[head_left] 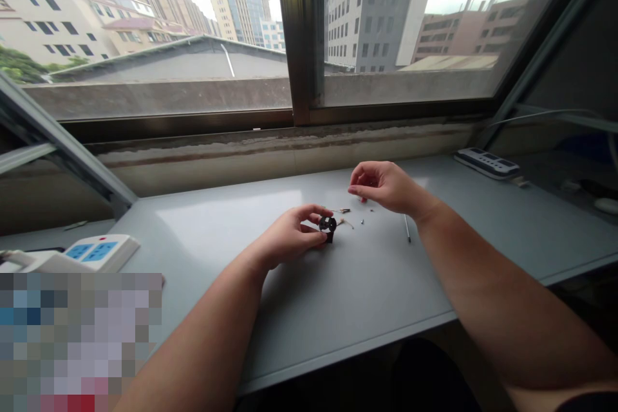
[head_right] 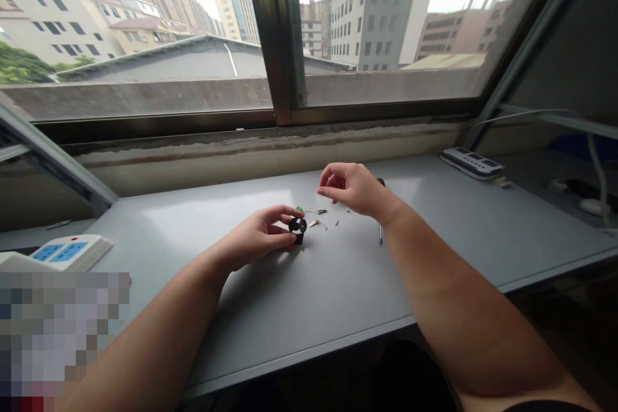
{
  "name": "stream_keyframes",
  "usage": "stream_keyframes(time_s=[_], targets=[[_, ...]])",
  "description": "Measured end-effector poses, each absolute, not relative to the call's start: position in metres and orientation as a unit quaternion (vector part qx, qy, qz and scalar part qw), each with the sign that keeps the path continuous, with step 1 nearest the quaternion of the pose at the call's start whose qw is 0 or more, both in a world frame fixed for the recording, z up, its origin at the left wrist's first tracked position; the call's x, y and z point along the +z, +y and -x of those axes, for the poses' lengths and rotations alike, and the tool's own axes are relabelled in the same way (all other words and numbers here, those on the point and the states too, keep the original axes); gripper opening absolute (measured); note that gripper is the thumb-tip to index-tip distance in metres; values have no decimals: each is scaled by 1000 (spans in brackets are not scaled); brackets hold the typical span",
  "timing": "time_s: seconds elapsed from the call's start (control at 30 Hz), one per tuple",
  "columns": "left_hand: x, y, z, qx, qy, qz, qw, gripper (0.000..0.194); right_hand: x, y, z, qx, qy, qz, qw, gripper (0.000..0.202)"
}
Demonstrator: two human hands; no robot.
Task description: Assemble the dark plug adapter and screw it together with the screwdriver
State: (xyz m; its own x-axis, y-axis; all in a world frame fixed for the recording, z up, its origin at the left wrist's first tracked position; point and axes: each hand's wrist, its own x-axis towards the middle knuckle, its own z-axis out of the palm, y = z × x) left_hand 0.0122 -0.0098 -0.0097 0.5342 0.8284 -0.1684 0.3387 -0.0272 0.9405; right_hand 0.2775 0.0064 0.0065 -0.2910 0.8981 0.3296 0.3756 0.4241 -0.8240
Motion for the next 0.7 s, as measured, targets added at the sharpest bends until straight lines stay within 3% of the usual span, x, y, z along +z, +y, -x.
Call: stream_keyframes(time_s=[0.17,0.27,0.4,0.53,0.7], targets=[[-13,-8,-12,221,434,-671,558,49,4,0,-265,417,-753,402,312,25],[-14,-7,-12,229,422,-661,576,49,3,-6,-256,377,-797,386,271,15],[-17,-6,-11,239,410,-650,593,54,0,-7,-246,316,-831,372,266,15],[-19,-5,-11,237,402,-646,604,46,-4,-3,-242,269,-854,356,267,14],[-19,-5,-11,238,389,-644,614,38,-11,1,-240,319,-836,353,273,14]])
